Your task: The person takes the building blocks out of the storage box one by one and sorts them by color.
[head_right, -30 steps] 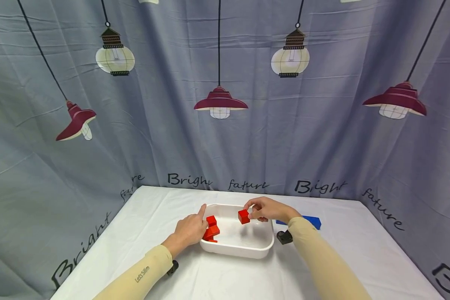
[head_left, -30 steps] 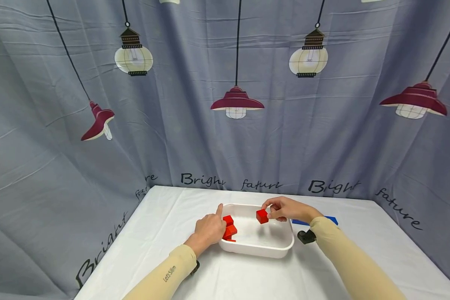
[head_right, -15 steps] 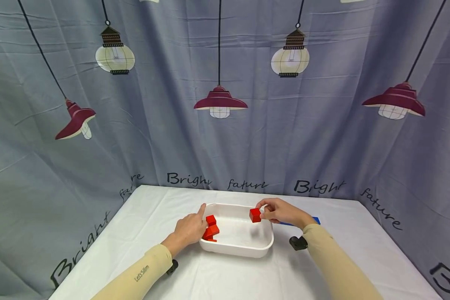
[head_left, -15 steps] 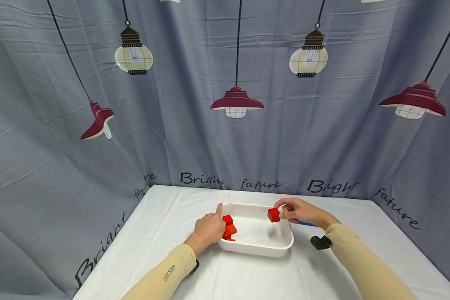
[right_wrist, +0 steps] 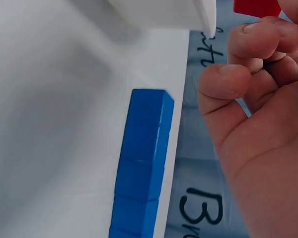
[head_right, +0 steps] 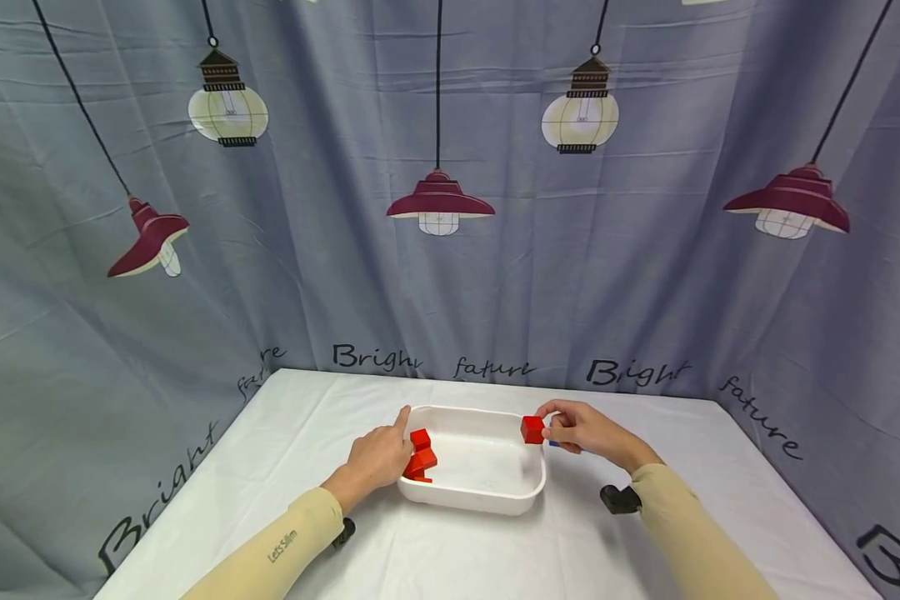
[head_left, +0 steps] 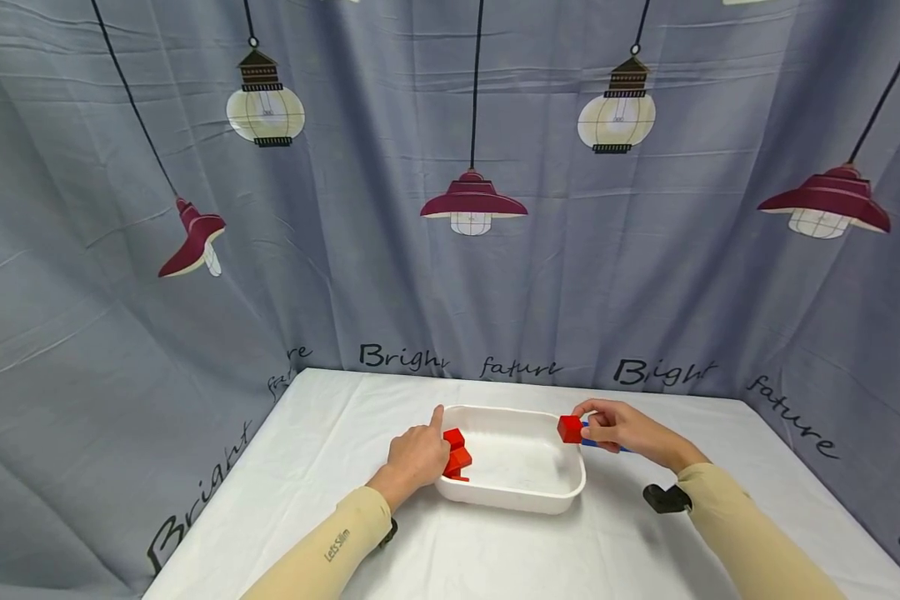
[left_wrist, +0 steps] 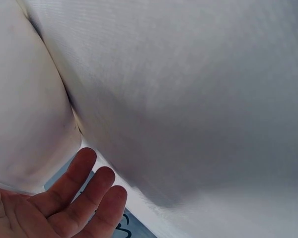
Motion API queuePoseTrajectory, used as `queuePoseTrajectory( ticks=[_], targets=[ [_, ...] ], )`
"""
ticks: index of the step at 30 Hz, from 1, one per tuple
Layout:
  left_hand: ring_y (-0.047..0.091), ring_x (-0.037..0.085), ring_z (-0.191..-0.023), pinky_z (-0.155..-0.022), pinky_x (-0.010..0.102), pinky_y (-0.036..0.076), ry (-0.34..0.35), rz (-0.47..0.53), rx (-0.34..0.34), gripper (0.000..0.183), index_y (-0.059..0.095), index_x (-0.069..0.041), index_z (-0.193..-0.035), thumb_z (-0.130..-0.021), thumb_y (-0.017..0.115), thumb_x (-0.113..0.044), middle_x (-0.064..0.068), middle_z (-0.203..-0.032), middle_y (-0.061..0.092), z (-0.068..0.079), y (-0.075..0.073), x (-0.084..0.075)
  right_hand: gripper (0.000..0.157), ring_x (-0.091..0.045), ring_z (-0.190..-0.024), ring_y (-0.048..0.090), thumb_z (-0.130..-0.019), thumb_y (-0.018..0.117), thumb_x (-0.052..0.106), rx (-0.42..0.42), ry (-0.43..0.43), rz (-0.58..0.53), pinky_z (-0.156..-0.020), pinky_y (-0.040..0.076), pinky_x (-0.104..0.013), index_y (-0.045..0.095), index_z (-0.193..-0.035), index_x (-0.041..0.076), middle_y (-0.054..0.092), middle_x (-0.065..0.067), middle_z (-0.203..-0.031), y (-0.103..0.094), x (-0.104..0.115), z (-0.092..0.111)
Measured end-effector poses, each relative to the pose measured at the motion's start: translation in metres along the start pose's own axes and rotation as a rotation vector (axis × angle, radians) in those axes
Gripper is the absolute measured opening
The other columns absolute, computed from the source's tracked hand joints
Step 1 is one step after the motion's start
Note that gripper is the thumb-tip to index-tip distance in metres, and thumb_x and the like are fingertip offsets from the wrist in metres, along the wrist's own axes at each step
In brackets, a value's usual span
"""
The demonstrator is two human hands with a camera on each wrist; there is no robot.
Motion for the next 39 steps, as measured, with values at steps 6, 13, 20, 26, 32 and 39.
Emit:
queuePoseTrajectory(
  ticks=[6, 13, 20, 26, 32, 39],
  targets=[
    [0.064, 0.023, -0.089, -0.076, 0.046, 0.055, 0.001, -0.009, -0.001, 0.065, 0.033, -0.011, -0.157, -0.097, 0.054, -0.027, 0.011, -0.109, 0.071, 0.001, -0.001, 0.000, 0.044, -0.015, -0.063, 0.046, -0.098, 0.064, 0.022, -0.018, 0.017, -0.020, -0.066, 0.042, -0.030, 0.049, -0.133, -0.001, 0.048, -0.005, -0.076, -0.005, -0.010, 0.012],
    [0.064, 0.023, -0.091, -0.078, 0.046, 0.054, -0.014, -0.002, 0.010, 0.065, 0.032, -0.013, -0.158, -0.098, 0.053, -0.027, 0.010, -0.112, 0.070, 0.001, -0.002, -0.001, 0.047, -0.016, -0.063, 0.047, -0.098, 0.065, 0.025, -0.046, 0.050, -0.012, -0.068, 0.043, -0.032, 0.048, -0.134, -0.001, 0.048, -0.006, -0.076, -0.010, -0.026, 0.022],
    [0.064, 0.024, -0.094, -0.081, 0.047, 0.054, -0.018, 0.002, 0.013, 0.065, 0.032, -0.013, -0.158, -0.098, 0.053, -0.027, 0.010, -0.114, 0.071, 0.001, -0.002, -0.001, 0.047, -0.017, -0.063, 0.048, -0.098, 0.064, 0.025, -0.055, 0.071, -0.047, -0.067, 0.044, -0.032, 0.047, -0.134, -0.001, 0.046, -0.006, -0.075, -0.010, -0.041, 0.030],
    [0.064, 0.024, -0.092, -0.079, 0.046, 0.054, -0.019, 0.011, 0.015, 0.065, 0.032, -0.012, -0.157, -0.098, 0.053, -0.027, 0.010, -0.114, 0.071, 0.000, -0.002, 0.000, 0.046, -0.017, -0.064, 0.049, -0.097, 0.065, 0.024, -0.081, 0.129, -0.065, -0.064, 0.044, -0.031, 0.049, -0.132, 0.000, 0.047, -0.003, -0.074, -0.006, -0.059, 0.031],
    [0.063, 0.024, -0.090, -0.078, 0.046, 0.054, -0.021, 0.010, 0.017, 0.065, 0.032, -0.013, -0.158, -0.098, 0.053, -0.027, 0.010, -0.112, 0.071, 0.000, -0.001, 0.000, 0.044, -0.019, -0.064, 0.051, -0.096, 0.066, 0.021, -0.092, 0.158, -0.062, -0.060, 0.045, -0.030, 0.051, -0.131, -0.001, 0.051, -0.003, -0.075, 0.003, -0.074, 0.032],
    [0.063, 0.024, -0.092, -0.079, 0.047, 0.054, -0.026, 0.008, 0.018, 0.066, 0.031, -0.013, -0.158, -0.098, 0.054, -0.027, 0.009, -0.114, 0.071, 0.001, -0.001, -0.001, 0.045, -0.020, -0.063, 0.051, -0.096, 0.067, 0.022, -0.087, 0.137, -0.036, -0.059, 0.044, -0.028, 0.052, -0.132, -0.001, 0.052, -0.003, -0.075, 0.010, -0.076, 0.034]
  ],
)
Point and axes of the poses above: each hand's wrist, its own z-axis away from the middle knuckle, its own y-axis out of the palm, x = y × z, the point moved 6 cm from there along -z, towards the middle knuckle
